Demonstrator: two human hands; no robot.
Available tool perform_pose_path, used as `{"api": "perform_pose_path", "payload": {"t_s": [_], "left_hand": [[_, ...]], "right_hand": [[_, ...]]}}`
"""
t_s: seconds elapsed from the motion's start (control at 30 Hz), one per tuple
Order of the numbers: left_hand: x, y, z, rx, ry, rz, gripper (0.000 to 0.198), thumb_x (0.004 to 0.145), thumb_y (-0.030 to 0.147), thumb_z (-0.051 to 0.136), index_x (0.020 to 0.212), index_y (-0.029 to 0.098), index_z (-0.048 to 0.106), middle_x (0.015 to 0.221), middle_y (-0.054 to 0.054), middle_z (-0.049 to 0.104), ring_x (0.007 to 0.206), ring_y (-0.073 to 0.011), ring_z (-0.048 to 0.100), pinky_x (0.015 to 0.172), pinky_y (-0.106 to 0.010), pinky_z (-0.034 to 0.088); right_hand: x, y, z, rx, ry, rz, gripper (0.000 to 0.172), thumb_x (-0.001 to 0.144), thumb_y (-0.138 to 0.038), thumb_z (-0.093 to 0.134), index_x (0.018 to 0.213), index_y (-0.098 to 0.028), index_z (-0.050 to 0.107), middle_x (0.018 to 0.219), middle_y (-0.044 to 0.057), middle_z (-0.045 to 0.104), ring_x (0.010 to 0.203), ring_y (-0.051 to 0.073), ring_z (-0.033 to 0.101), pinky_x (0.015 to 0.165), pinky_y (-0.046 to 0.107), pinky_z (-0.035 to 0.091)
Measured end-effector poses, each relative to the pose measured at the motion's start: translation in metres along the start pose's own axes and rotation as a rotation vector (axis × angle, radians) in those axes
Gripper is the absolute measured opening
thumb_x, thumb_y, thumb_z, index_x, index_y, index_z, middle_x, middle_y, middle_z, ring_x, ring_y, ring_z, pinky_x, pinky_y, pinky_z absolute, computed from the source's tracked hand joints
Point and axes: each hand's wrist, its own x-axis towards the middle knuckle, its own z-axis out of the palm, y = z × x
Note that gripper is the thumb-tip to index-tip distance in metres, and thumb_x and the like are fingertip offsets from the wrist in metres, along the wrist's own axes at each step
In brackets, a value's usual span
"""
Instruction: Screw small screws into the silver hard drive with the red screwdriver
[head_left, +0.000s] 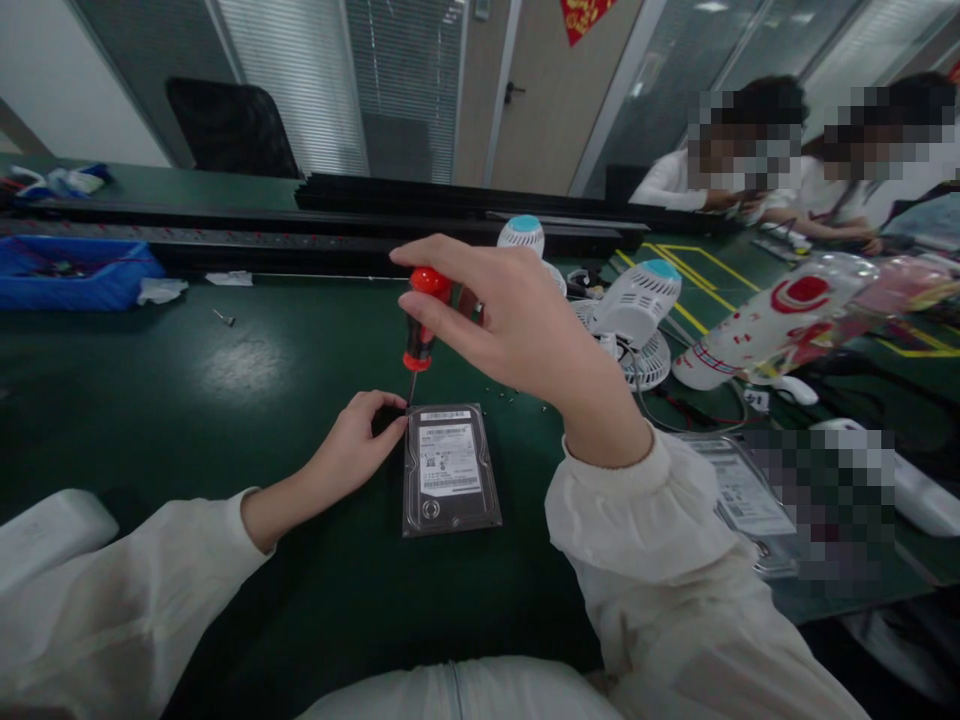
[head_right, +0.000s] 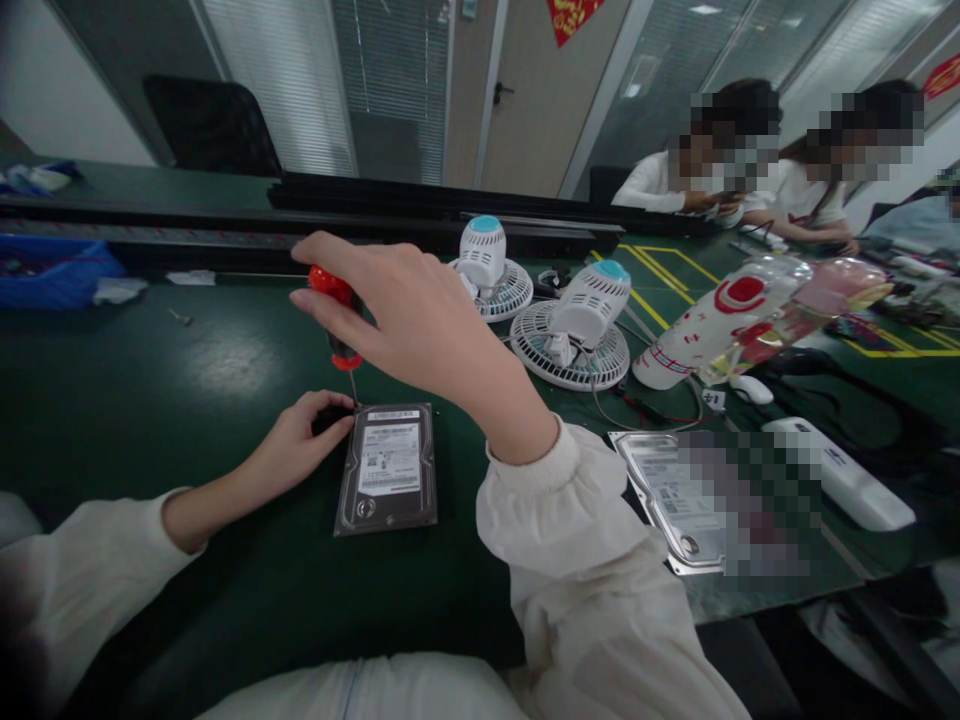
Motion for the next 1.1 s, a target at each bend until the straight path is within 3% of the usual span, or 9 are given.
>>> {"api": "perform_pose_path", "payload": {"t_s": [0.13,0.33,0.5,0.7,0.87,1.0,1.1], "left_hand": [[0.0003,-0.0033,0.0005,0.002,0.003,0.017,0.038,0.091,0.048,0.058,0.111,0.019,0.070,0.111,-0.010,0.070,0.105,-0.0290,0.065,0.096,-0.049,0.053],[0.0010,-0.0001,-0.0003,-0.001,0.004,0.010,0.039,0.089,0.048,0.057,0.109,0.018,0.071,0.109,-0.011,0.070,0.105,-0.0302,0.065,0.096,-0.050,0.053],[0.0000,0.0015,-0.0008,-0.001,0.000,0.006,0.040,0.090,0.049,0.057,0.111,0.018,0.070,0.111,-0.011,0.070,0.106,-0.0298,0.065,0.097,-0.049,0.053],[0.0005,0.0019,0.0004,0.007,0.013,0.005,0.040,0.088,0.049,0.056,0.109,0.018,0.070,0.110,-0.011,0.070,0.106,-0.0296,0.065,0.098,-0.050,0.053],[0.0004,0.0042,-0.0007,-0.004,0.010,-0.002,0.040,0.088,0.050,0.057,0.108,0.018,0.070,0.110,-0.011,0.071,0.107,-0.0301,0.066,0.099,-0.051,0.054],[0.0006,0.0031,-0.0008,-0.011,0.003,-0.019,0.041,0.088,0.050,0.057,0.110,0.018,0.070,0.112,-0.012,0.070,0.108,-0.0304,0.066,0.099,-0.051,0.053],[0.0008,0.0015,0.0000,-0.017,0.004,-0.014,0.040,0.088,0.049,0.058,0.110,0.018,0.070,0.111,-0.011,0.070,0.108,-0.0303,0.066,0.100,-0.051,0.053]], "right_hand": [[0.0000,0.0012,-0.0003,0.024,0.008,-0.024,0.047,0.105,-0.024,0.041,0.148,-0.013,0.055,0.144,0.006,0.066,0.127,0.017,0.066,0.106,0.031,0.050],[0.0014,-0.0008,-0.0024,0.036,-0.011,0.030,0.053,0.107,-0.048,0.040,0.145,-0.017,0.060,0.129,0.005,0.074,0.100,0.016,0.072,0.085,0.029,0.052],[0.0011,0.0012,0.0003,0.014,-0.010,0.010,0.055,0.106,-0.033,0.042,0.157,-0.011,0.044,0.142,0.009,0.067,0.124,0.020,0.066,0.104,0.033,0.053],[0.0016,0.0060,0.0022,0.038,0.023,-0.036,0.048,0.106,-0.039,0.044,0.146,-0.018,0.058,0.134,0.005,0.071,0.116,0.018,0.069,0.098,0.031,0.057],[0.0025,0.0075,0.0010,0.017,0.002,-0.028,0.053,0.104,-0.029,0.042,0.154,-0.012,0.048,0.154,0.007,0.058,0.142,0.019,0.057,0.123,0.033,0.046],[0.0030,0.0063,-0.0001,0.002,0.011,-0.020,0.051,0.105,-0.043,0.049,0.144,-0.012,0.059,0.143,0.009,0.066,0.130,0.022,0.065,0.113,0.037,0.054],[0.0025,0.0061,0.0004,0.029,-0.025,-0.005,0.055,0.108,-0.043,0.039,0.151,-0.011,0.052,0.147,0.010,0.063,0.135,0.022,0.063,0.115,0.038,0.052]]}}
